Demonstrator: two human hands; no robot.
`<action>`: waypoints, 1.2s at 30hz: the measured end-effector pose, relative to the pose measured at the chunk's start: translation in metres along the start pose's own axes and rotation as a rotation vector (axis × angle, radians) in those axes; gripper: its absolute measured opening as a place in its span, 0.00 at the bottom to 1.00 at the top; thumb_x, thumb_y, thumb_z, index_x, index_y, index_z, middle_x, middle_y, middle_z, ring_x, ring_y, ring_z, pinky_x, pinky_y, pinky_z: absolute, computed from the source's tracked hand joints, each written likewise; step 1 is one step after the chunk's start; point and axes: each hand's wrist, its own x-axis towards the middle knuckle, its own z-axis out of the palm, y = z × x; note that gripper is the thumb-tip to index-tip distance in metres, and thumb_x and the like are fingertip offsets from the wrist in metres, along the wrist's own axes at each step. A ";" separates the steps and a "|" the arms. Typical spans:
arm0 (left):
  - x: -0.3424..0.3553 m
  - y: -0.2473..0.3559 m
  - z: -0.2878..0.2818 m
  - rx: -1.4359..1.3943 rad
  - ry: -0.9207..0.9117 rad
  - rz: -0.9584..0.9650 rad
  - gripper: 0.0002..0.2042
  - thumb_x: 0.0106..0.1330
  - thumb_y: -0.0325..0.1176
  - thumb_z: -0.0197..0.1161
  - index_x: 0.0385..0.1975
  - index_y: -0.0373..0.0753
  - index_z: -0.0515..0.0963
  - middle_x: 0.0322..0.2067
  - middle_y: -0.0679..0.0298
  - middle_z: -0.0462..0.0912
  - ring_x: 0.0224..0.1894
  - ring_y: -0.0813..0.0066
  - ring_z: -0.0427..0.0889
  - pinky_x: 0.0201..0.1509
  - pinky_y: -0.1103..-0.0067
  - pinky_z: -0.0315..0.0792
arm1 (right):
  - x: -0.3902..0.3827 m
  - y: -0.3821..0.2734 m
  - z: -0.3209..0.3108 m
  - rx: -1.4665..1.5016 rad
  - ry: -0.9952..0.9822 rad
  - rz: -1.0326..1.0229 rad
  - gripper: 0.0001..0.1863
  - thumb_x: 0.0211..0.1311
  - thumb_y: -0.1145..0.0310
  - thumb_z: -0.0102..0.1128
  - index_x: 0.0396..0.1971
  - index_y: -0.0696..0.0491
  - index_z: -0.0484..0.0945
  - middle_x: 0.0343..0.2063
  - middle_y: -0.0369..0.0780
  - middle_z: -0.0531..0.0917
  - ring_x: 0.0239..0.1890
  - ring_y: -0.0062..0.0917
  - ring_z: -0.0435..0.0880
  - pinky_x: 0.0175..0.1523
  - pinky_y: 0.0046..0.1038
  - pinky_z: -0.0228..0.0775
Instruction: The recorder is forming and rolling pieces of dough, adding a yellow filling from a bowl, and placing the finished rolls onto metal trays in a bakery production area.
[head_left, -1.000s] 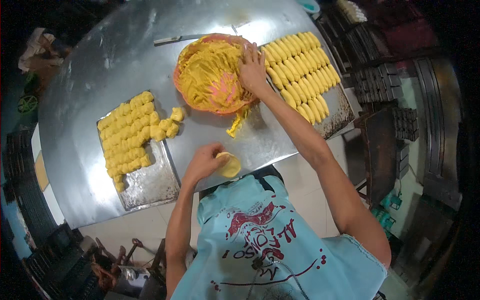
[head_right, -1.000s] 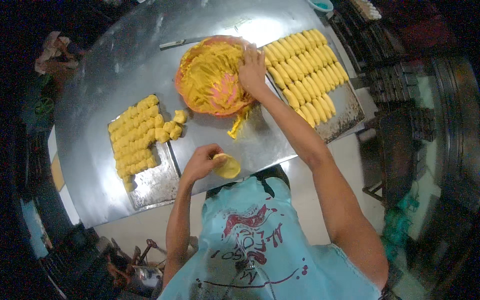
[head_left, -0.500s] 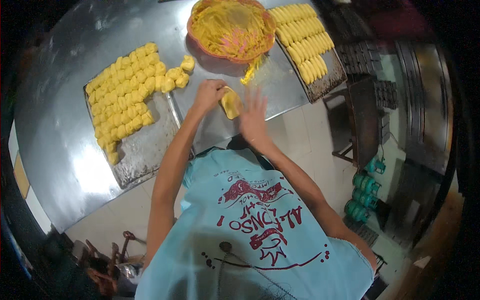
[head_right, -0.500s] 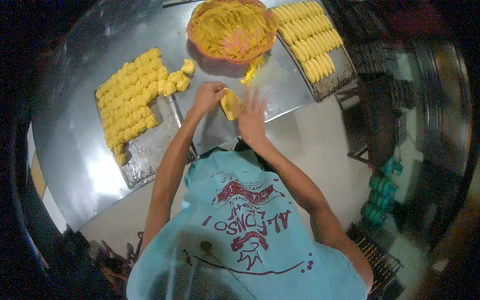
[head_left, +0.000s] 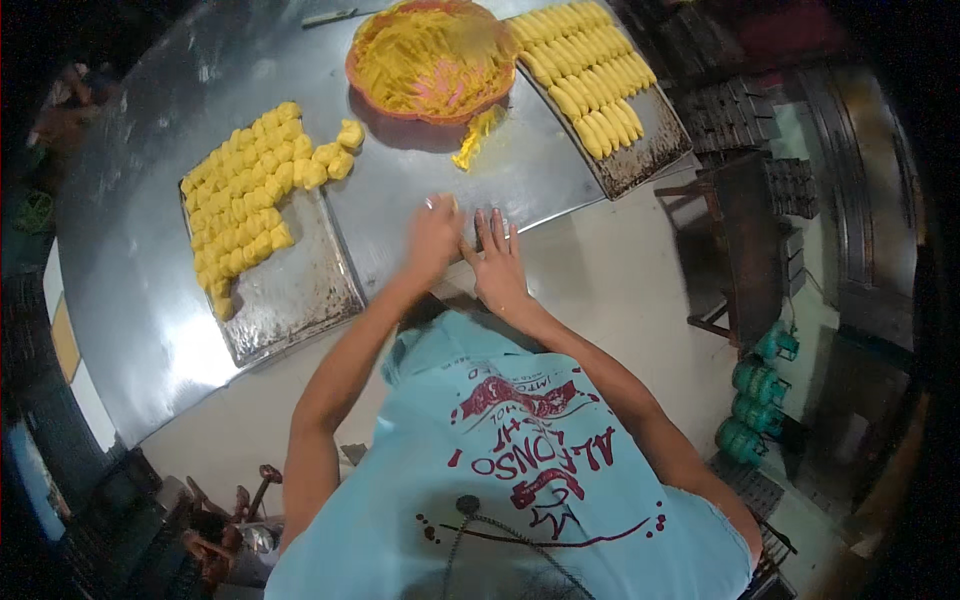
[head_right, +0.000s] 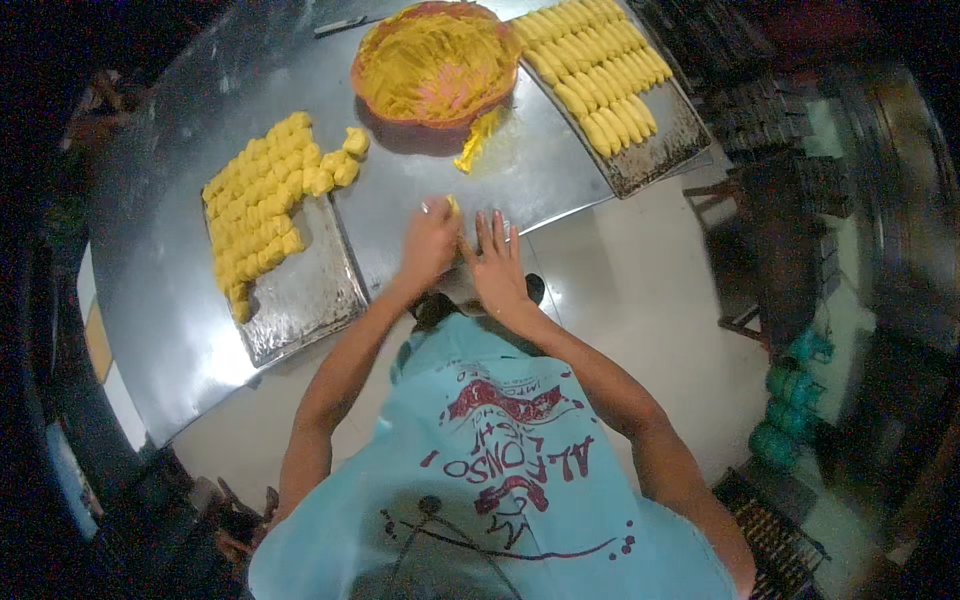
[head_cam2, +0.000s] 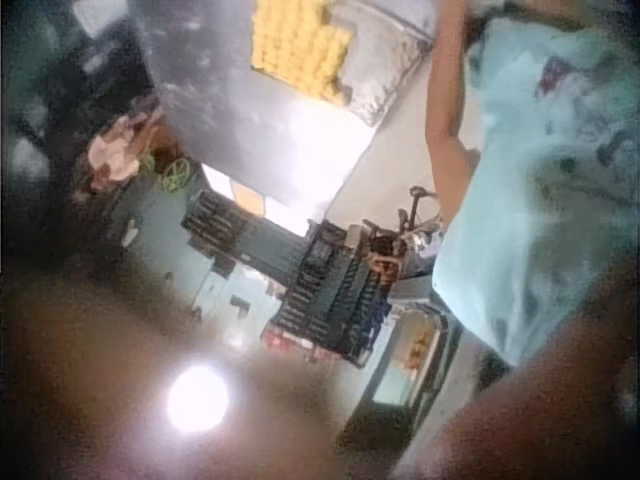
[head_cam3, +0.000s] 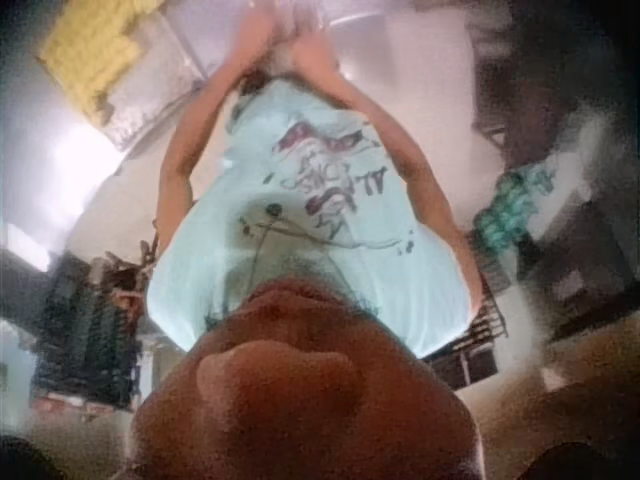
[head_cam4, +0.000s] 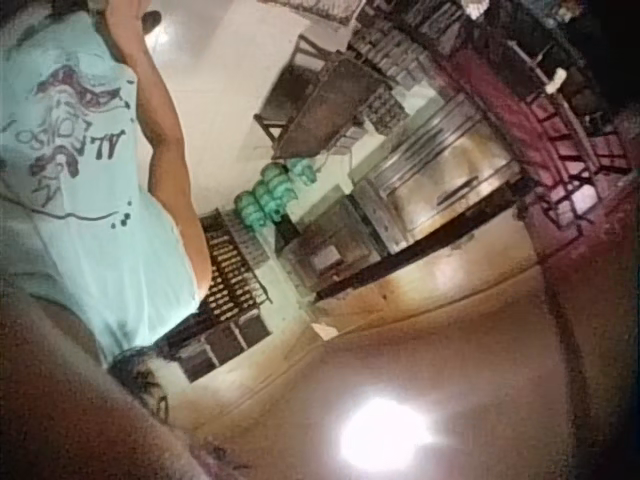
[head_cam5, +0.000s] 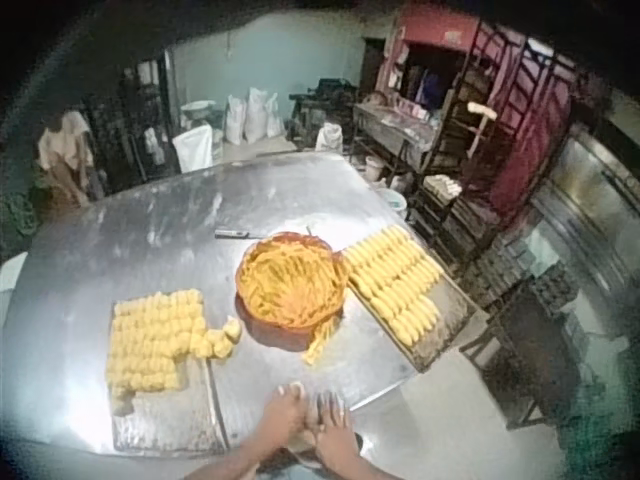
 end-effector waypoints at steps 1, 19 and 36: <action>0.012 -0.032 0.007 -0.252 -0.017 -0.102 0.20 0.56 0.31 0.67 0.49 0.35 0.77 0.49 0.47 0.75 0.54 0.45 0.73 0.54 0.56 0.70 | -0.002 0.003 0.003 0.041 0.041 -0.023 0.34 0.50 0.77 0.59 0.62 0.46 0.74 0.73 0.53 0.53 0.76 0.53 0.44 0.75 0.57 0.39; 0.019 -0.053 0.013 0.141 0.083 -0.081 0.29 0.63 0.47 0.65 0.57 0.32 0.72 0.69 0.49 0.63 0.74 0.41 0.50 0.73 0.47 0.47 | -0.002 0.030 0.006 0.373 0.242 0.063 0.39 0.47 0.84 0.52 0.64 0.43 0.72 0.72 0.46 0.59 0.75 0.45 0.52 0.74 0.52 0.45; -0.013 -0.028 0.010 -0.044 -0.127 0.077 0.28 0.64 0.41 0.64 0.61 0.32 0.71 0.68 0.55 0.66 0.72 0.37 0.52 0.74 0.46 0.45 | -0.016 0.050 0.000 0.494 0.157 0.018 0.31 0.50 0.80 0.54 0.59 0.49 0.76 0.71 0.47 0.61 0.74 0.44 0.55 0.75 0.52 0.45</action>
